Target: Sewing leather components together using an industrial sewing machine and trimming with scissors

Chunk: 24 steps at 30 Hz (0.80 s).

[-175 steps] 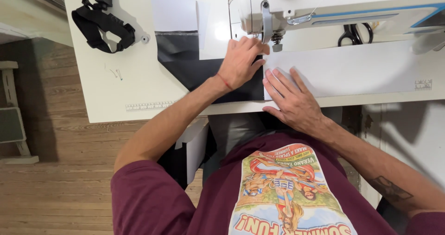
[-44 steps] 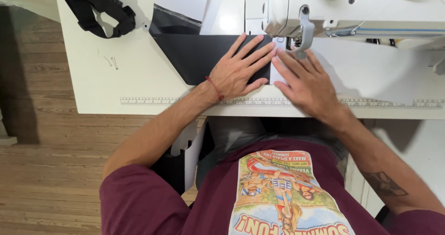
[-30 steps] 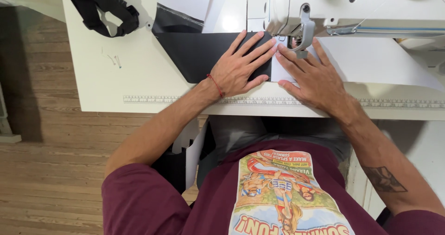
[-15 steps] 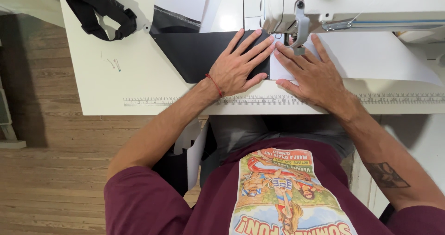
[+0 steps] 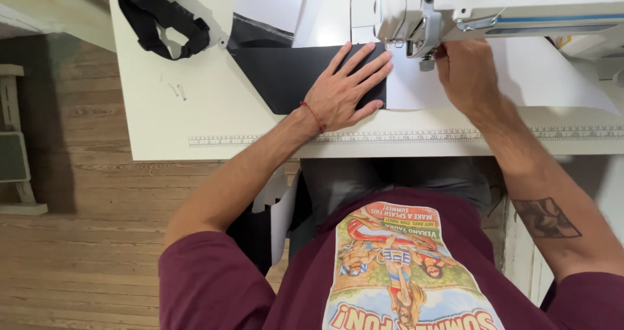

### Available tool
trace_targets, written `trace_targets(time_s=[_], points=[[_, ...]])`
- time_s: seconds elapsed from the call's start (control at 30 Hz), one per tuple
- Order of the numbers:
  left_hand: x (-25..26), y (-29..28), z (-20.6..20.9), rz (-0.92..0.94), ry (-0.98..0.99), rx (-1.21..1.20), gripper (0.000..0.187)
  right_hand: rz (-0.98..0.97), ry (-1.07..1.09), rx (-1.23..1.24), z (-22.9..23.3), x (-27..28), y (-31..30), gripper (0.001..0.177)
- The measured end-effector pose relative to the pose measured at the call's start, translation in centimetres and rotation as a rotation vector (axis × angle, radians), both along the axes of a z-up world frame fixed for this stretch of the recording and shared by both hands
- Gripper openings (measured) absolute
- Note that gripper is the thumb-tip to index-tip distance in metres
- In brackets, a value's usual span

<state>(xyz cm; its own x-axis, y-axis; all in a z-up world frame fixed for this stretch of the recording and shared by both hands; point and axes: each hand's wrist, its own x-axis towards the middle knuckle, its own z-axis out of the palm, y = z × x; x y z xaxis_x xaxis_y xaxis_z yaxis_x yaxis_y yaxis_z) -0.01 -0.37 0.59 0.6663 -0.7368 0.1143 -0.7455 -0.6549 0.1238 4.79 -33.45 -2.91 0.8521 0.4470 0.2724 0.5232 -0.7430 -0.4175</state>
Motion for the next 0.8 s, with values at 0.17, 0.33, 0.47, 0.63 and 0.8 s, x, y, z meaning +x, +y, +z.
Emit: trace_targets(time_s=[0.17,0.33,0.47,0.63,0.8], points=[[-0.2,-0.1,-0.2,0.000,0.019,0.019,0.078,-0.010,-0.119,-0.198,2.5,-0.2,-0.4,0.033],[-0.5,0.0,-0.5,-0.001,-0.010,-0.010,0.078,-0.018,0.074,-0.338,10.0,-5.1,-3.2,0.044],[-0.8,0.3,-0.8,-0.010,-0.044,-0.029,0.076,-0.089,-0.436,-0.512,10.0,-11.8,-11.6,0.027],[-1.0,-0.1,-1.0,-0.021,-0.046,-0.051,0.075,-0.257,-0.233,-0.467,12.8,-15.1,-13.8,0.048],[-0.7,0.4,-0.6,-0.007,-0.055,-0.053,0.074,-0.192,-0.255,-0.409,12.5,-13.4,-14.6,0.047]])
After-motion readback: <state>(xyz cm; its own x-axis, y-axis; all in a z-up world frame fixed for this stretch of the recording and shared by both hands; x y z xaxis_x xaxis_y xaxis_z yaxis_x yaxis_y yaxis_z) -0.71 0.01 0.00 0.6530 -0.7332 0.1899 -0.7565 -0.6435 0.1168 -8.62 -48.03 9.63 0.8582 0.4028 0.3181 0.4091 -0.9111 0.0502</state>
